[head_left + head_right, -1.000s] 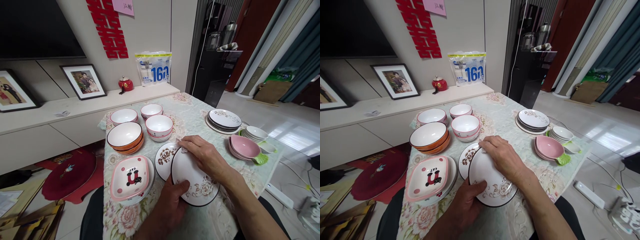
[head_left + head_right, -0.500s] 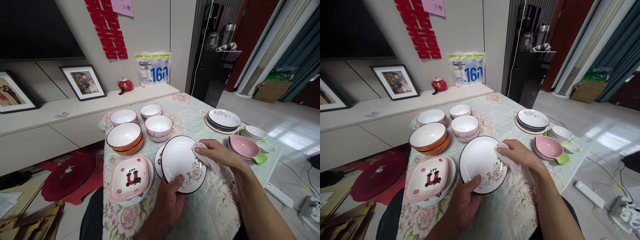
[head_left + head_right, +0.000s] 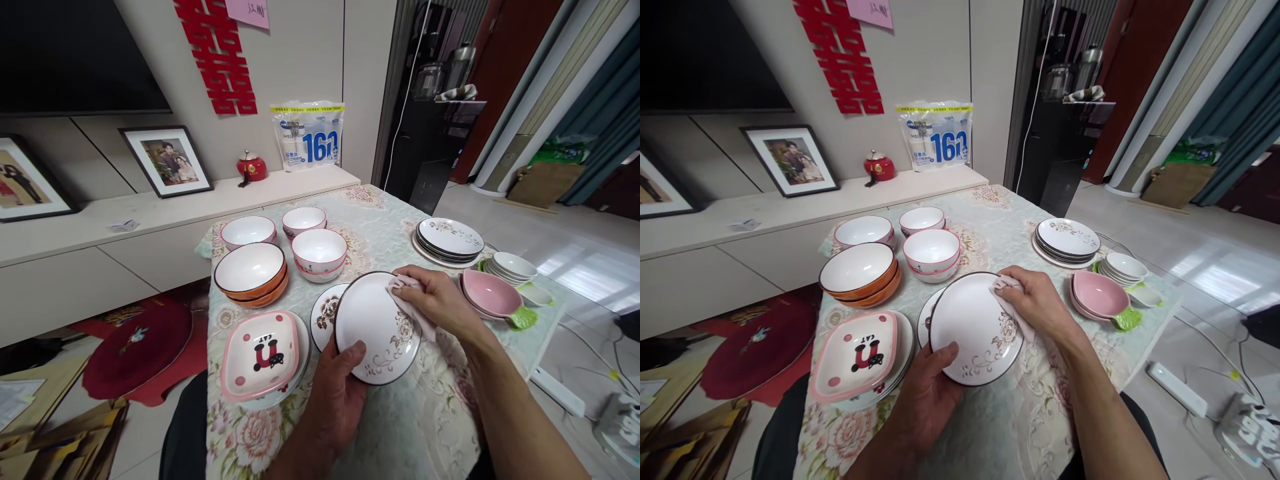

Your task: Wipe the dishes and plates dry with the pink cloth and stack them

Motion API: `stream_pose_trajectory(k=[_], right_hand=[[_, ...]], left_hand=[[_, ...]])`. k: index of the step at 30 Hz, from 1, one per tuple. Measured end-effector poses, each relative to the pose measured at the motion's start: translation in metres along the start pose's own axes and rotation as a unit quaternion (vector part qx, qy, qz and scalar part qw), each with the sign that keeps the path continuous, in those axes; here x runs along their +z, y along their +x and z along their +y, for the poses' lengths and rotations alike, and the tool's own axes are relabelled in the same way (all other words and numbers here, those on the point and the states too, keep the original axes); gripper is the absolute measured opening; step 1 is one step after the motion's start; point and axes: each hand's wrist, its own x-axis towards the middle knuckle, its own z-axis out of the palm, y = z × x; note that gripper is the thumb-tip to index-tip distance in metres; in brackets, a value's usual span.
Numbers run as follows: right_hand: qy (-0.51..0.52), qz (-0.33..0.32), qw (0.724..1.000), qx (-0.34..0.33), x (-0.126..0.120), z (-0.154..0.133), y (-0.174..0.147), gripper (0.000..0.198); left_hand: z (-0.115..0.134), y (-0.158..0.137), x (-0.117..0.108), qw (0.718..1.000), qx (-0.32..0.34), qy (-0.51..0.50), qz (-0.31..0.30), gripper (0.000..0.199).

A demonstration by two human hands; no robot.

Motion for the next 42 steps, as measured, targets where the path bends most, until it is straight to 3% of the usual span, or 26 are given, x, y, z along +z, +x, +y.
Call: stream_pose_trajectory(k=[5,8,11,17,20,24,27,32,39,42], right_hand=[[-0.135,-0.018,0.981,-0.14,-0.004,-0.022,-0.012,0.019],[-0.167,-0.037,0.971,-0.165,0.0,-0.029,-0.015,0.022],[-0.141,-0.047,0.979,-0.138,0.002,-0.028,-0.013,0.021],[-0.067,-0.079,0.995,-0.007,-0.005,-0.013,-0.002,0.022],[-0.026,-0.146,0.988,0.038,-0.009,0.0,0.0,0.031],[0.123,-0.238,0.959,0.098,-0.004,0.016,-0.001,0.032],[0.199,-0.164,0.956,0.136,0.005,0.02,0.001,0.03],[0.179,-0.05,0.978,0.099,0.011,0.013,0.005,0.022],[-0.02,-0.027,0.999,-0.026,0.001,-0.011,-0.004,0.017],[-0.046,-0.033,0.997,-0.047,0.001,-0.016,-0.006,0.018]], left_hand=[[-0.003,-0.004,-0.002,0.998,-0.034,0.058,-0.006,0.057],[-0.008,-0.006,-0.001,0.997,-0.038,0.065,-0.002,0.056],[-0.011,-0.006,-0.001,0.998,-0.024,0.054,0.032,0.059],[-0.009,-0.005,0.001,0.996,0.045,0.01,0.08,0.069],[-0.005,-0.003,0.002,0.992,0.065,-0.006,0.106,0.077],[-0.002,0.0,0.005,0.989,0.086,-0.023,0.119,0.079],[-0.001,0.001,0.007,0.992,0.078,-0.04,0.092,0.08],[0.001,0.0,0.006,0.995,0.05,-0.038,0.076,0.078],[0.0,-0.001,-0.002,0.998,-0.035,0.032,0.047,0.062],[-0.005,-0.002,-0.001,0.998,-0.021,0.036,0.047,0.06]])
